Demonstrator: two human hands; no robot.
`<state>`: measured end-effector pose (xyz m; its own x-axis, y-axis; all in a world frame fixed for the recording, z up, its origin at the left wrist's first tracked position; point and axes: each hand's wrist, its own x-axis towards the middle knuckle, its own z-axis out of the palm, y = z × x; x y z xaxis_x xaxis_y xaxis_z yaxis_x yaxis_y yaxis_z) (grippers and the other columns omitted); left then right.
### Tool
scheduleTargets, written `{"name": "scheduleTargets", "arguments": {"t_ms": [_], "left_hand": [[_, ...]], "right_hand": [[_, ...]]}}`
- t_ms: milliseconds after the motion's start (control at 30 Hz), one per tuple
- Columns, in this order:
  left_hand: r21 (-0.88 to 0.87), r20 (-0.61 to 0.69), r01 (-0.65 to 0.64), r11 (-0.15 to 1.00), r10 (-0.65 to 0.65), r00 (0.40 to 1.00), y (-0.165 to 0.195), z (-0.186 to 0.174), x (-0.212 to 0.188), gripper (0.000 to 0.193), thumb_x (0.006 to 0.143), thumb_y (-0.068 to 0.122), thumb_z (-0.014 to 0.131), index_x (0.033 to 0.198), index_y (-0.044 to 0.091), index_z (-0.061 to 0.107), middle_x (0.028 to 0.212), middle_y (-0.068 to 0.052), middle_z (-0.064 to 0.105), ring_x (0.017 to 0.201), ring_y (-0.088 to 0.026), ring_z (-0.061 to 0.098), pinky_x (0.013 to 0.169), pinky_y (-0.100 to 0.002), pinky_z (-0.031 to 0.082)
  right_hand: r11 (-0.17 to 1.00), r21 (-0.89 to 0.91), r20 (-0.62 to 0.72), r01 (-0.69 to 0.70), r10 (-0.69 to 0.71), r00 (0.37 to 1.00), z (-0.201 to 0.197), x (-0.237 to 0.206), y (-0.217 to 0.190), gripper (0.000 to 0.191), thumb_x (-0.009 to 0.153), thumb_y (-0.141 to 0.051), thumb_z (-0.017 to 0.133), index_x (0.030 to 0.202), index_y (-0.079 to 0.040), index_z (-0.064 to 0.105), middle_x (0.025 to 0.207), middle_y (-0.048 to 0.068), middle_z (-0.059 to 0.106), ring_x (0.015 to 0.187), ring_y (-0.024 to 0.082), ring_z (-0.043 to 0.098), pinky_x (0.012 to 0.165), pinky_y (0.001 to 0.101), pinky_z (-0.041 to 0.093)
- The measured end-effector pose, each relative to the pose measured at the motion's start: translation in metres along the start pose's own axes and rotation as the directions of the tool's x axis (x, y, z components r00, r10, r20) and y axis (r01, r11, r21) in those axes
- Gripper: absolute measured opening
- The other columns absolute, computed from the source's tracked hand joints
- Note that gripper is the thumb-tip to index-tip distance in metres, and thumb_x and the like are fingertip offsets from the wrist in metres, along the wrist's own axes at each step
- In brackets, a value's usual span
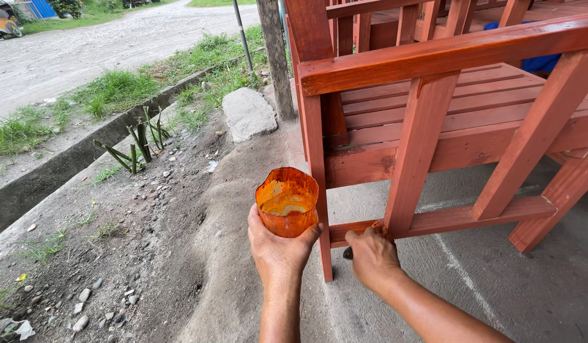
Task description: The person applies reddish-brown stain to a wooden chair using a brush. They repeatedly dip the brush into a small container and coat the chair's frame and slats with even strokes.
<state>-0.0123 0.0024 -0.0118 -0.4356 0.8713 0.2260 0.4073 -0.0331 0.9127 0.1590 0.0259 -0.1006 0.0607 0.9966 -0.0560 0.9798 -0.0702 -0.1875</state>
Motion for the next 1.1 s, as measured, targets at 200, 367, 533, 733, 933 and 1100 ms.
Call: {"name": "scheduleTargets", "arguments": {"t_ms": [200, 367, 533, 733, 933, 1100], "left_hand": [[0.002, 0.006, -0.006, 1.0, 0.006, 1.0, -0.003, 0.004, 0.001, 0.122, 0.043, 0.032, 0.102, 0.144, 0.009, 0.038, 0.134, -0.015, 0.055, 0.124, -0.031, 0.059, 0.105, -0.042, 0.05], [0.033, -0.001, -0.025, 0.999, 0.025, 1.0, -0.005, 0.003, 0.001, 0.12, 0.043, 0.031, 0.103, 0.144, 0.011, 0.04, 0.135, -0.014, 0.056, 0.125, -0.031, 0.058, 0.105, -0.043, 0.048], [-0.013, 0.006, -0.002, 1.0, 0.002, 1.0, -0.005, 0.002, 0.002, 0.118, 0.044, 0.031, 0.101, 0.143, 0.011, 0.04, 0.133, -0.013, 0.056, 0.124, -0.029, 0.06, 0.103, -0.041, 0.051], [0.0, -0.009, -0.024, 1.0, 0.024, 1.0, -0.006, 0.004, 0.001, 0.119, 0.044, 0.029, 0.102, 0.143, 0.008, 0.04, 0.133, -0.014, 0.056, 0.123, -0.03, 0.06, 0.103, -0.041, 0.05], [-0.025, -0.005, -0.046, 0.999, 0.046, 0.999, -0.007, 0.003, 0.001, 0.116, 0.045, 0.03, 0.101, 0.142, 0.009, 0.042, 0.133, -0.014, 0.058, 0.122, -0.029, 0.061, 0.103, -0.041, 0.051], [-0.006, -0.007, -0.043, 0.999, 0.043, 0.999, -0.006, 0.008, 0.0, 0.117, 0.045, 0.03, 0.101, 0.143, 0.008, 0.041, 0.133, -0.015, 0.058, 0.123, -0.031, 0.061, 0.103, -0.042, 0.05]], "right_hand": [[0.941, 0.337, -0.371, 0.003, 0.13, 0.919, -0.016, 0.028, 0.038, 0.014, 0.085, -0.005, 0.073, 0.095, -0.013, 0.068, 0.094, 0.014, 0.067, 0.088, 0.033, 0.069, 0.079, 0.0468, 0.057], [0.722, 0.681, -0.432, 0.122, 0.261, 0.863, 0.012, 0.046, 0.045, 0.011, 0.079, -0.007, 0.076, 0.083, -0.01, 0.067, 0.089, 0.006, 0.078, 0.085, 0.022, 0.073, 0.078, 0.0389, 0.058], [0.402, 0.914, -0.185, 0.049, 0.306, 0.934, 0.031, 0.05, 0.028, 0.014, 0.08, -0.008, 0.077, 0.08, -0.01, 0.064, 0.089, 0.001, 0.075, 0.084, 0.018, 0.07, 0.074, 0.0356, 0.058], [0.572, 0.807, -0.381, 0.15, 0.309, 0.872, 0.021, 0.048, 0.044, 0.012, 0.081, -0.006, 0.078, 0.081, -0.008, 0.066, 0.087, 0.003, 0.072, 0.082, 0.019, 0.069, 0.074, 0.0337, 0.056], [0.353, 0.933, -0.203, 0.072, 0.351, 0.914, 0.03, 0.043, 0.036, 0.014, 0.083, -0.007, 0.076, 0.084, -0.01, 0.062, 0.096, 0.001, 0.074, 0.088, 0.02, 0.072, 0.076, 0.0376, 0.06], [-0.128, 0.987, 0.132, -0.102, 0.252, 0.959, 0.033, 0.044, 0.04, 0.019, 0.087, -0.005, 0.07, 0.095, -0.014, 0.055, 0.104, 0.009, 0.069, 0.087, 0.027, 0.072, 0.074, 0.0478, 0.064]]}}
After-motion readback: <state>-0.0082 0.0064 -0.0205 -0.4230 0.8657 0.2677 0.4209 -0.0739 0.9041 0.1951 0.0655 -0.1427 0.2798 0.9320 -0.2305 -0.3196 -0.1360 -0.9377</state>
